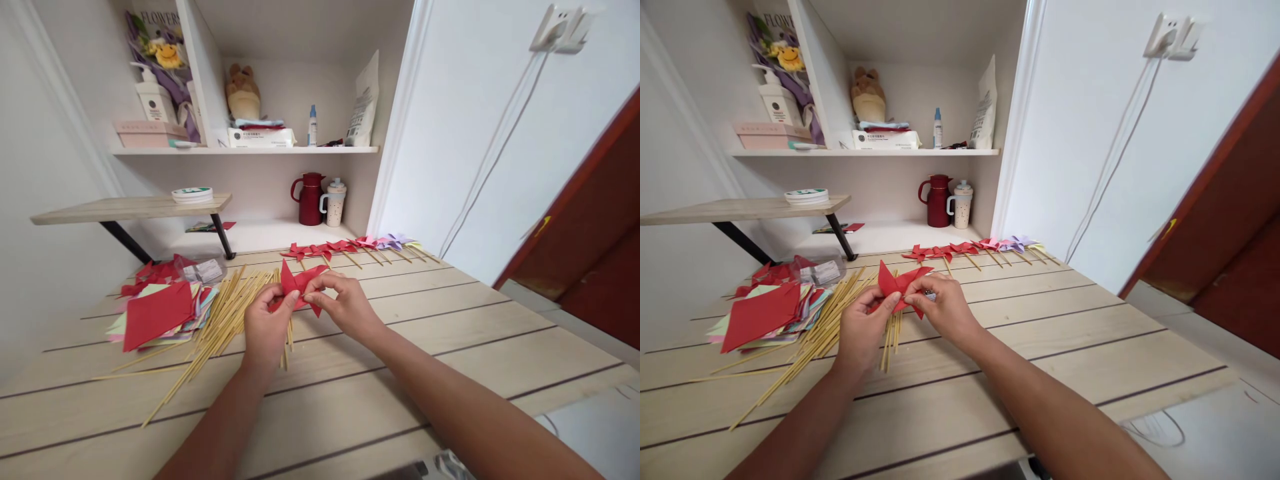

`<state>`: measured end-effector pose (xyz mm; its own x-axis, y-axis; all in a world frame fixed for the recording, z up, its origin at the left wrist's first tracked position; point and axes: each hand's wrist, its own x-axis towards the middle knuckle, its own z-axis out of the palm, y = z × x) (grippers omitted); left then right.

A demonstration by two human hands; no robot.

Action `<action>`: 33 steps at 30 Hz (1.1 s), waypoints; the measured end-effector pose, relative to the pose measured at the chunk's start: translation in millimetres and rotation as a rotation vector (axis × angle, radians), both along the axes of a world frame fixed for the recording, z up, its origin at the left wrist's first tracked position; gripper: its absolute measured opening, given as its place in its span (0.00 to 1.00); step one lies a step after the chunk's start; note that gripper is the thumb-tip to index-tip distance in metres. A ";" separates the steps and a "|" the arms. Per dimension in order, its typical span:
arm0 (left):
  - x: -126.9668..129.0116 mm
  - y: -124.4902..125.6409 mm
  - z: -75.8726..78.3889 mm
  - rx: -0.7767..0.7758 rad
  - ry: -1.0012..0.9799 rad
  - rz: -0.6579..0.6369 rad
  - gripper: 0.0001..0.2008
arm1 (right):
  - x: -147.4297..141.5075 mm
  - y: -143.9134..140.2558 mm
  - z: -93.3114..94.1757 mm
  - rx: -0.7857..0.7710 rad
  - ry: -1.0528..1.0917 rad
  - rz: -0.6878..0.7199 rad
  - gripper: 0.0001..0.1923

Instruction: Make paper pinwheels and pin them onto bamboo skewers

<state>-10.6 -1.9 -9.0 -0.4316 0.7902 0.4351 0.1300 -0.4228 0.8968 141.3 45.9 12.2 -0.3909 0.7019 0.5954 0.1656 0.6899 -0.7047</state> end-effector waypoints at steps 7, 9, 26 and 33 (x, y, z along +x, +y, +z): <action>0.9 0.6 -1.2 0.017 0.010 -0.013 0.06 | 0.1 0.9 0.6 -0.018 0.015 0.011 0.08; 0.1 1.1 -1.7 0.040 0.055 0.013 0.05 | 0.0 0.4 1.3 -0.021 0.016 0.012 0.08; 0.5 2.1 -5.2 0.183 0.177 0.149 0.04 | -11.5 -9.0 -3.1 -0.133 0.225 -0.022 0.08; -0.4 5.0 -9.1 0.189 0.178 0.160 0.04 | -15.2 -8.2 -7.5 -0.129 0.317 -0.020 0.15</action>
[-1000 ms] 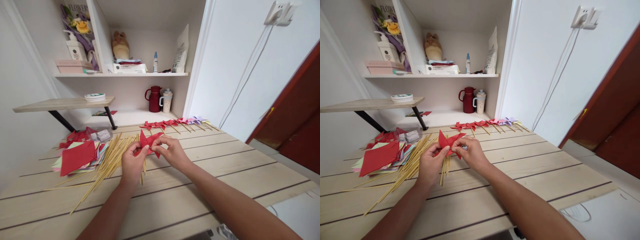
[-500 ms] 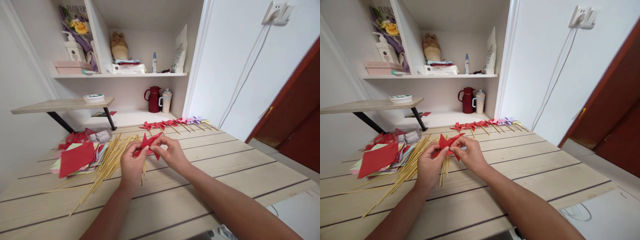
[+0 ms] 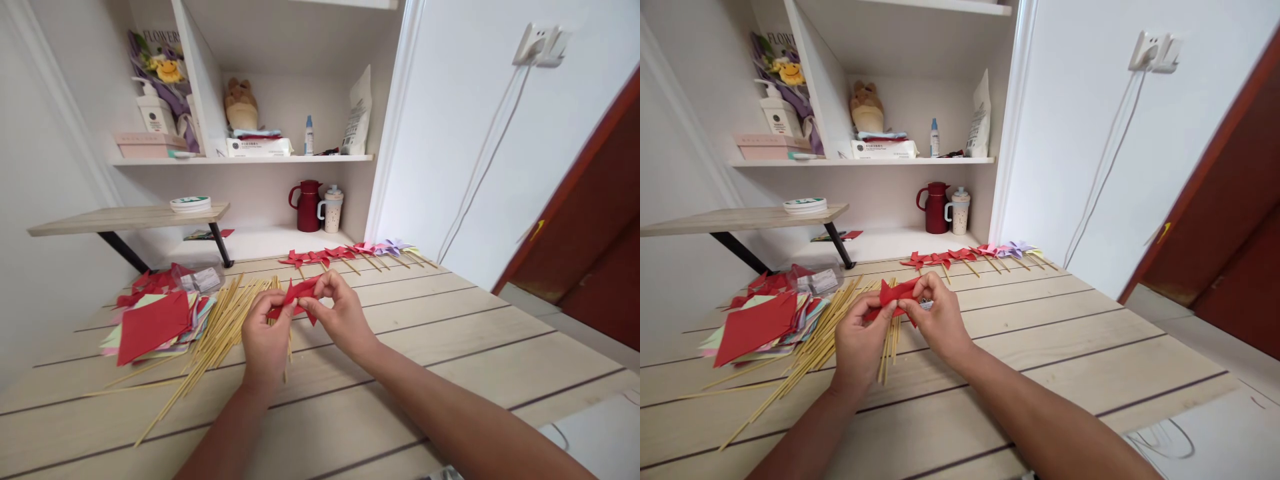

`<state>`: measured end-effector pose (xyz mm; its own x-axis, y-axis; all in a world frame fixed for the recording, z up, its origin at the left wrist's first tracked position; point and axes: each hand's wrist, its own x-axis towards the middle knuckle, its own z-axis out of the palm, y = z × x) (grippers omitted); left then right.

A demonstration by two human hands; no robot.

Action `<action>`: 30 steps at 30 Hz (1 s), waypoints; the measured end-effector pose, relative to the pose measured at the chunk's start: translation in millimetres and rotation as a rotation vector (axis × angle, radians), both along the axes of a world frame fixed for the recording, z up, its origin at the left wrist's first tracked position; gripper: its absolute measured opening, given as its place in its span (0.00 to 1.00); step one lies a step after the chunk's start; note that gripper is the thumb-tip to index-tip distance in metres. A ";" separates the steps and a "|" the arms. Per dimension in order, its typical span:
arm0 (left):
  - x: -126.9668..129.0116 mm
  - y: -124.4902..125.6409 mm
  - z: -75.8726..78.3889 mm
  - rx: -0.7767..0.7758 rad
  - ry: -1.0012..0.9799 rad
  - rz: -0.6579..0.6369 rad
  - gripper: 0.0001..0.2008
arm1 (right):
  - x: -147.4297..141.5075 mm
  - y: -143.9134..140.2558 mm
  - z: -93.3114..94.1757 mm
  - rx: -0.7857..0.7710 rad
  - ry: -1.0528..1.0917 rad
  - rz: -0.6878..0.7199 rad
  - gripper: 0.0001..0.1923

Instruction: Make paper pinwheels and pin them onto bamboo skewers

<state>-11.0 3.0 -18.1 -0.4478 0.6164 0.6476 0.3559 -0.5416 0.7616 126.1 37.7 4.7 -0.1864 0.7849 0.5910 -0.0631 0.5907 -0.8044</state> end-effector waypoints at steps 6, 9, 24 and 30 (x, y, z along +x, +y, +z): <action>-2.5 0.8 -2.3 0.082 0.043 0.036 0.04 | -0.8 -2.1 -1.0 -0.025 0.003 0.025 0.28; -3.0 -1.5 0.7 0.126 0.100 0.052 0.06 | -0.8 -3.0 -0.3 -0.013 -0.006 0.020 0.37; -7.8 -8.9 9.0 0.228 0.374 0.132 0.11 | 0.4 -1.8 0.3 0.068 -0.094 -0.081 0.01; -7.7 -8.1 5.7 0.244 0.417 0.158 0.11 | -1.5 0.2 -5.4 0.053 -0.074 -0.057 0.01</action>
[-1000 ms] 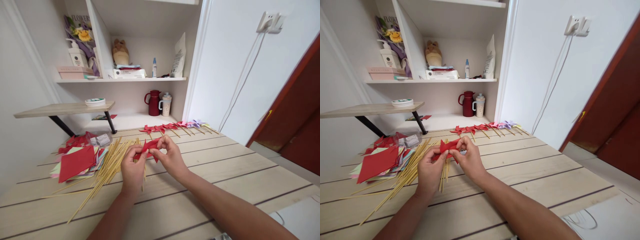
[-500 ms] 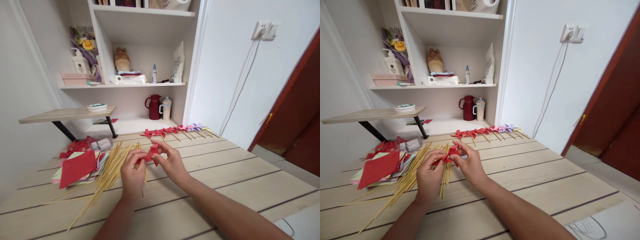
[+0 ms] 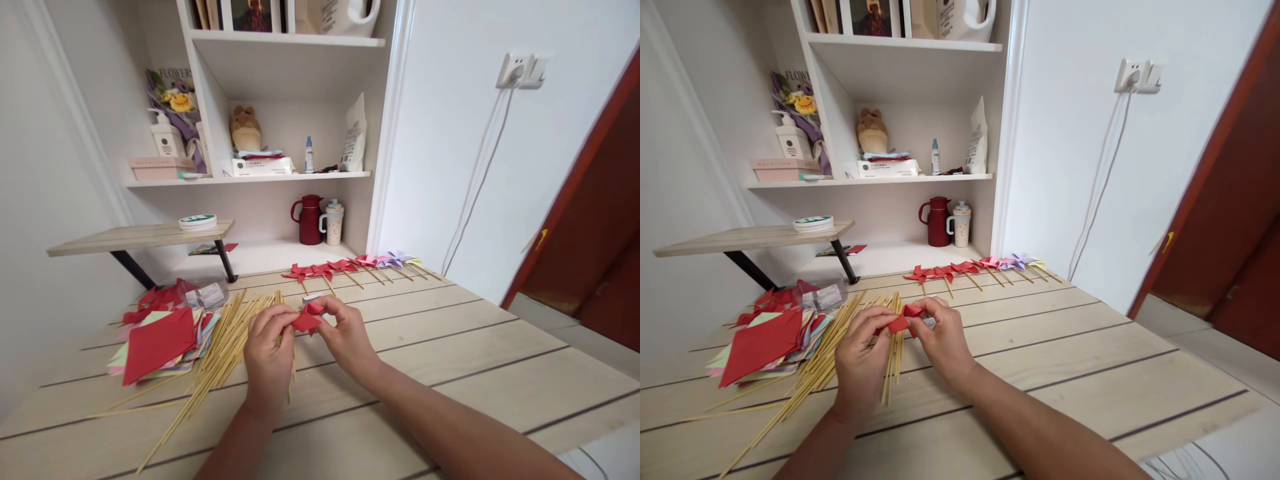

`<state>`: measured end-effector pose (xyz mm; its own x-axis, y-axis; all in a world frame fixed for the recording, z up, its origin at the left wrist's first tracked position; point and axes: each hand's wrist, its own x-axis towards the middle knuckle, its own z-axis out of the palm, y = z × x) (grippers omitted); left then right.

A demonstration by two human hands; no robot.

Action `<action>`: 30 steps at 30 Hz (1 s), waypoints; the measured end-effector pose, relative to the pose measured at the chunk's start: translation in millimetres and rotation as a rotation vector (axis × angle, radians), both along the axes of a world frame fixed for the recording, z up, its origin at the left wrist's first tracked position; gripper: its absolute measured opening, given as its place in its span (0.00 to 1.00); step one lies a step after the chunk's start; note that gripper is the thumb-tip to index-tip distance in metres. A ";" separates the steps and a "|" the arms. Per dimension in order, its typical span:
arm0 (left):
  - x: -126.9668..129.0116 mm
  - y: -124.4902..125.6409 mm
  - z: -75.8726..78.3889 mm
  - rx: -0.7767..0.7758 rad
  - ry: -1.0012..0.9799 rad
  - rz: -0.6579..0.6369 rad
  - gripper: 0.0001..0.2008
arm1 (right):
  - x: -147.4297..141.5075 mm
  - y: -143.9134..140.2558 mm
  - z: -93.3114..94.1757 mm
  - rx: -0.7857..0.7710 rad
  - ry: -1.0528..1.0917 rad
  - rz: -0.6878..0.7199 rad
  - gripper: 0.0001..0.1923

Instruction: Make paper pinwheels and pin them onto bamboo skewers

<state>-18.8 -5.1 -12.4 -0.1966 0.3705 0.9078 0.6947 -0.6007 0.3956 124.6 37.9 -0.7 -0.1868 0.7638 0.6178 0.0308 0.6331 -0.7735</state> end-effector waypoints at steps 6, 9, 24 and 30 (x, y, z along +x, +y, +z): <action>-1.3 -1.4 0.7 0.051 0.105 0.083 0.11 | -2.1 -1.9 -0.7 -0.026 0.030 0.030 0.01; -1.4 -2.5 3.4 0.085 0.149 0.126 0.11 | -2.7 -4.5 1.7 -0.026 0.049 0.017 0.04; 0.8 -1.1 11.4 -0.012 0.002 -0.003 0.07 | 0.5 -3.5 5.0 0.019 0.068 0.034 0.20; -5.4 -3.5 11.2 0.022 0.131 0.023 0.10 | 4.0 -2.6 5.9 0.113 -0.044 -0.054 0.04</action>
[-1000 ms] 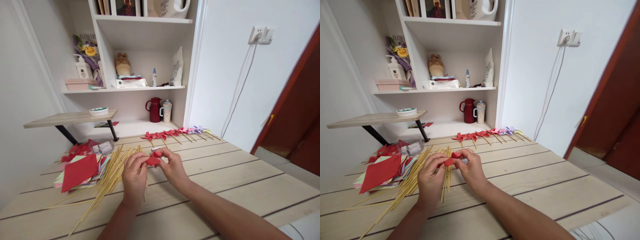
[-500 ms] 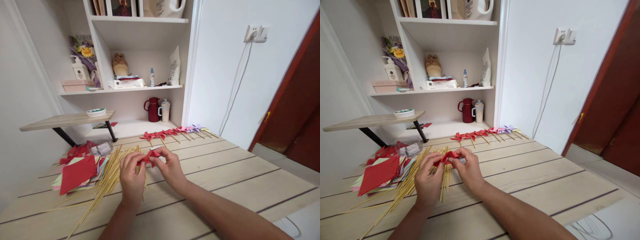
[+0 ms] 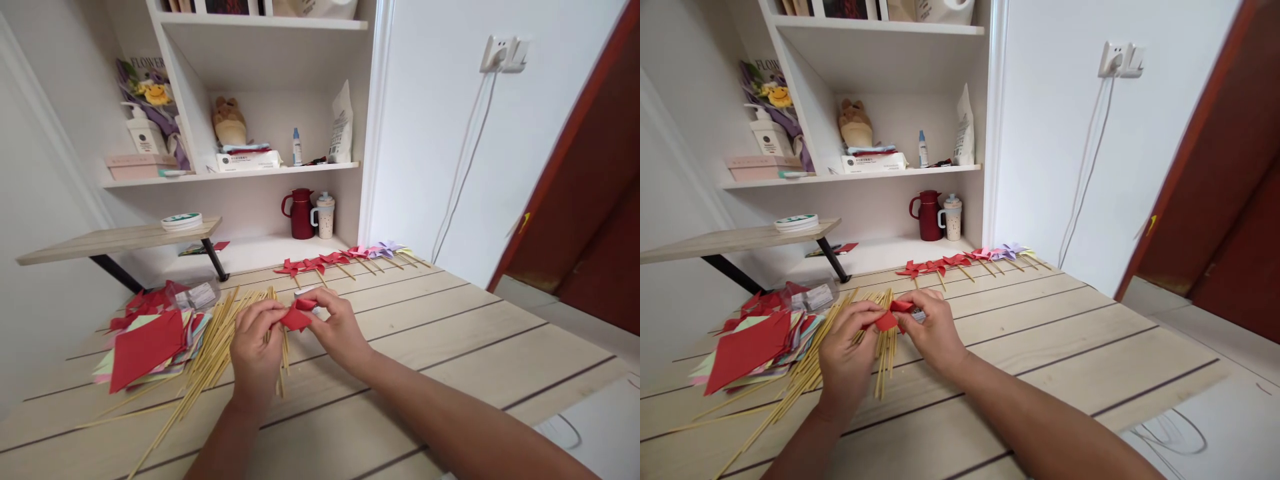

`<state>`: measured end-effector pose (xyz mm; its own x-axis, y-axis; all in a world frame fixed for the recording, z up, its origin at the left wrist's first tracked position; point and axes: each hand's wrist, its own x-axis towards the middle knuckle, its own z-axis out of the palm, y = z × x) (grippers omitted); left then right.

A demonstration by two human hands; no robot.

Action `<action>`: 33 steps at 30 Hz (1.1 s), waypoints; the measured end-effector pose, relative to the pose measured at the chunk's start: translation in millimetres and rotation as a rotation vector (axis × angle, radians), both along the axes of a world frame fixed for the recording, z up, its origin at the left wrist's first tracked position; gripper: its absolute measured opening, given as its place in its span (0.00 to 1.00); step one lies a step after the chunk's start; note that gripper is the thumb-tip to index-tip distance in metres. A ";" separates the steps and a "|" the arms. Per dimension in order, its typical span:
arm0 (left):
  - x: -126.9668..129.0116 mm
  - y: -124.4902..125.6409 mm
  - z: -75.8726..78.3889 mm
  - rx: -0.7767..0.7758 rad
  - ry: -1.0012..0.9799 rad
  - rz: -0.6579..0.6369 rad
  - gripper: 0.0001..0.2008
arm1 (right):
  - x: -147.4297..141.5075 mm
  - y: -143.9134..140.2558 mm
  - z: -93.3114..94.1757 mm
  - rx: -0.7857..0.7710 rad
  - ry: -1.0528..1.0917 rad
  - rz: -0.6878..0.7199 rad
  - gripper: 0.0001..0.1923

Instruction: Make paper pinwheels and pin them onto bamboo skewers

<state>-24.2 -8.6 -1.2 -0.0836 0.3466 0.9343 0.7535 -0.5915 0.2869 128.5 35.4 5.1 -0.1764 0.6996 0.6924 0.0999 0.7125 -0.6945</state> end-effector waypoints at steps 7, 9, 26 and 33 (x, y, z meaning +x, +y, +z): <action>-3.8 -2.3 6.6 0.102 0.154 0.038 0.12 | 0.3 -0.7 1.4 0.022 0.007 -0.019 0.05; -4.3 -2.5 8.7 0.129 0.193 0.041 0.13 | -0.6 -0.7 1.1 0.019 0.017 -0.020 0.05; -3.8 14.3 0.3 -0.243 -0.261 -0.147 0.04 | -8.3 -0.3 3.6 -0.241 0.118 0.084 0.08; -5.6 14.7 -0.2 -0.396 -0.410 -0.261 0.04 | -6.7 1.4 3.7 -0.222 0.114 0.063 0.09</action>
